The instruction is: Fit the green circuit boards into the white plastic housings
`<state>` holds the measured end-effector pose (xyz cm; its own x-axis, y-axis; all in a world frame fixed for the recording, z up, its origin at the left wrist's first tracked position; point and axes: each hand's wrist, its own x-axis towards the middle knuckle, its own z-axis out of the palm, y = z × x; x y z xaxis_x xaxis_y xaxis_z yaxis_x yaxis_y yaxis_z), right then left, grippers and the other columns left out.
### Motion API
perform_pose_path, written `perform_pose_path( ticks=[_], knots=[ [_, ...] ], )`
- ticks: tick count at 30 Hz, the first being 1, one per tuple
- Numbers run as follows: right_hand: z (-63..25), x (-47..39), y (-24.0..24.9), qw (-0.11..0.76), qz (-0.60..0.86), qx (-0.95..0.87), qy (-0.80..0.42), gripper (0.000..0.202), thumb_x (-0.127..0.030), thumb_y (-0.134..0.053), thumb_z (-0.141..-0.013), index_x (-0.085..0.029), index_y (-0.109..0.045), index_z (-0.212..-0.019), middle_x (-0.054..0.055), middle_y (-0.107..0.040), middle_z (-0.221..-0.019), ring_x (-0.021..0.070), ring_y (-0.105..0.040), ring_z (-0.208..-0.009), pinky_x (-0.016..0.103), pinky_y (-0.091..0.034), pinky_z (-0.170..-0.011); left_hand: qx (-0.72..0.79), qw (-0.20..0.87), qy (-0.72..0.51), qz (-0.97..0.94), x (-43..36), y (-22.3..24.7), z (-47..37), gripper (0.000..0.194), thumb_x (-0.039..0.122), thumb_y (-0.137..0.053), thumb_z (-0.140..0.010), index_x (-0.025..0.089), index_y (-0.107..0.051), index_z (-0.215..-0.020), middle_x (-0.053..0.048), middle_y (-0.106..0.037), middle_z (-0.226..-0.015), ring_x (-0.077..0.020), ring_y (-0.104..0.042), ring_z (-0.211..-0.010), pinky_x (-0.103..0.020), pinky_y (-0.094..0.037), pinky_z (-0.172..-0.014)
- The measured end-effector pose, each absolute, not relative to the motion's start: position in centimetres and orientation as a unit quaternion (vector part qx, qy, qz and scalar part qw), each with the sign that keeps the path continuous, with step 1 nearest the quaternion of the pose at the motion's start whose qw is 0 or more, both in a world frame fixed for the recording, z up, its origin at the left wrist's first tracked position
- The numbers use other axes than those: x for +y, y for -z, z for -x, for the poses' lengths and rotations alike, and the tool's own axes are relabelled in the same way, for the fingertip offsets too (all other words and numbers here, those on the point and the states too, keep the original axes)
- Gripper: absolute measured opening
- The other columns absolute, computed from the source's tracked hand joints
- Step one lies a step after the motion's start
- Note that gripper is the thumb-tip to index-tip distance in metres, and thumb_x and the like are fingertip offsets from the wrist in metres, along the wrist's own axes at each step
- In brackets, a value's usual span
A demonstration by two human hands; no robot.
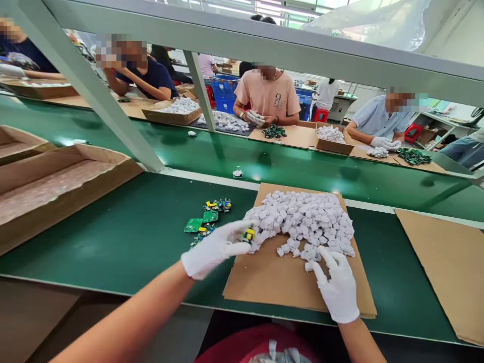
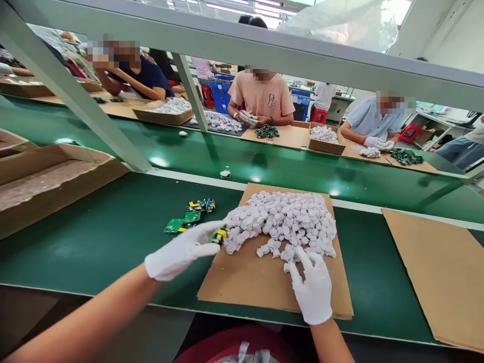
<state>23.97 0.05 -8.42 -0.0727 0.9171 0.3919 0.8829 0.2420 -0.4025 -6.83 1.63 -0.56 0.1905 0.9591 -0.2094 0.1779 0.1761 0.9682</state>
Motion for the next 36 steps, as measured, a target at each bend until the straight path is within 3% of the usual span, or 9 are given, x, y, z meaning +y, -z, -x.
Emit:
perform_pose_path(
  ticks=[4,8,11,18,21,24,28,34,36],
  knots=[
    [-23.1,1.2,7.7,0.265,0.618,-0.737,-0.066,0.038,-0.036,-0.057,-0.079,-0.025,-0.058,-0.116,0.008,-0.055,-0.104,0.0232,-0.056,-0.091,0.034,-0.047,-0.074,0.368,0.785,-0.370,-0.333,-0.6,3.0,0.7,0.058,0.026,-0.071,-0.066,0.020,-0.053,-0.121,-0.004,-0.058,-0.087,-0.0107,-0.056,-0.067,-0.020,-0.040,-0.054],
    [-23.1,1.6,8.2,0.348,0.590,-0.700,-0.199,0.013,-0.028,-0.059,-0.074,-0.021,-0.062,-0.085,0.005,-0.057,-0.088,0.0190,-0.054,-0.080,0.032,-0.044,-0.073,0.285,0.867,-0.350,-0.208,-1.1,5.4,-3.6,0.053,0.019,-0.072,-0.066,0.020,-0.055,-0.116,-0.004,-0.058,-0.090,-0.0098,-0.059,-0.067,-0.019,-0.041,-0.055],
    [-23.4,1.7,8.4,0.373,0.593,-0.671,-0.243,0.015,-0.032,-0.063,-0.071,-0.020,-0.054,-0.071,0.001,-0.055,-0.071,0.0159,-0.052,-0.066,0.029,-0.045,-0.063,0.269,0.883,-0.346,-0.165,-0.5,6.5,-5.6,0.046,0.016,-0.070,-0.068,0.020,-0.056,-0.112,-0.005,-0.060,-0.092,-0.0119,-0.062,-0.072,-0.022,-0.044,-0.062],
    [-27.9,1.3,6.6,0.409,0.618,-0.568,-0.358,0.044,-0.048,-0.034,-0.090,-0.017,-0.050,-0.117,0.000,-0.059,-0.064,0.0127,-0.051,-0.047,0.024,-0.039,-0.040,0.274,0.881,-0.366,-0.123,0.2,6.9,-6.5,0.040,0.014,-0.070,-0.070,0.019,-0.058,-0.107,-0.009,-0.060,-0.114,-0.0168,-0.063,-0.090,-0.027,-0.045,-0.075],
    [-29.6,-0.5,7.4,0.348,0.669,-0.608,-0.247,0.038,-0.044,-0.043,-0.087,-0.016,-0.061,-0.104,0.009,-0.067,-0.085,0.0213,-0.062,-0.074,0.037,-0.051,-0.068,0.278,0.879,-0.363,-0.133,0.0,6.8,-6.2,0.040,0.016,-0.070,-0.069,0.020,-0.058,-0.107,-0.007,-0.063,-0.102,-0.0125,-0.063,-0.077,-0.021,-0.044,-0.063],
    [-28.8,-3.1,8.9,0.217,0.662,-0.716,-0.054,0.042,-0.038,-0.049,-0.083,-0.010,-0.060,-0.112,0.018,-0.056,-0.123,0.0339,-0.047,-0.117,0.050,-0.035,-0.099,0.273,0.881,-0.363,-0.133,-0.2,6.7,-6.2,0.042,0.016,-0.071,-0.068,0.021,-0.058,-0.108,-0.005,-0.063,-0.096,-0.0105,-0.062,-0.071,-0.019,-0.042,-0.058],
    [-27.0,-5.3,9.8,0.076,0.565,-0.821,-0.006,0.060,-0.033,-0.050,-0.082,-0.019,-0.035,-0.139,0.008,-0.036,-0.145,0.0315,-0.033,-0.131,0.049,-0.027,-0.106,0.252,0.891,-0.352,-0.139,-0.2,6.2,-6.3,0.041,0.017,-0.070,-0.068,0.019,-0.059,-0.108,-0.005,-0.060,-0.101,-0.0114,-0.061,-0.073,-0.020,-0.044,-0.059],
    [-27.8,-3.8,9.3,0.046,0.642,-0.763,0.064,0.048,-0.031,-0.045,-0.085,-0.013,-0.050,-0.129,0.014,-0.043,-0.139,0.0381,-0.033,-0.129,0.056,-0.026,-0.102,0.294,0.879,-0.348,-0.142,-0.5,5.4,-6.3,0.032,0.029,-0.065,-0.077,0.016,-0.060,-0.106,-0.006,-0.061,-0.089,-0.0124,-0.061,-0.068,-0.021,-0.044,-0.056],
    [-27.5,-4.0,9.3,0.049,0.602,-0.796,0.041,0.058,-0.035,-0.050,-0.081,-0.014,-0.043,-0.134,0.012,-0.035,-0.144,0.0355,-0.031,-0.131,0.052,-0.025,-0.104,0.310,0.872,-0.344,-0.158,-0.8,5.4,-6.2,0.036,0.029,-0.065,-0.076,0.017,-0.059,-0.109,-0.006,-0.061,-0.083,-0.0131,-0.061,-0.067,-0.020,-0.043,-0.053]
  ],
)
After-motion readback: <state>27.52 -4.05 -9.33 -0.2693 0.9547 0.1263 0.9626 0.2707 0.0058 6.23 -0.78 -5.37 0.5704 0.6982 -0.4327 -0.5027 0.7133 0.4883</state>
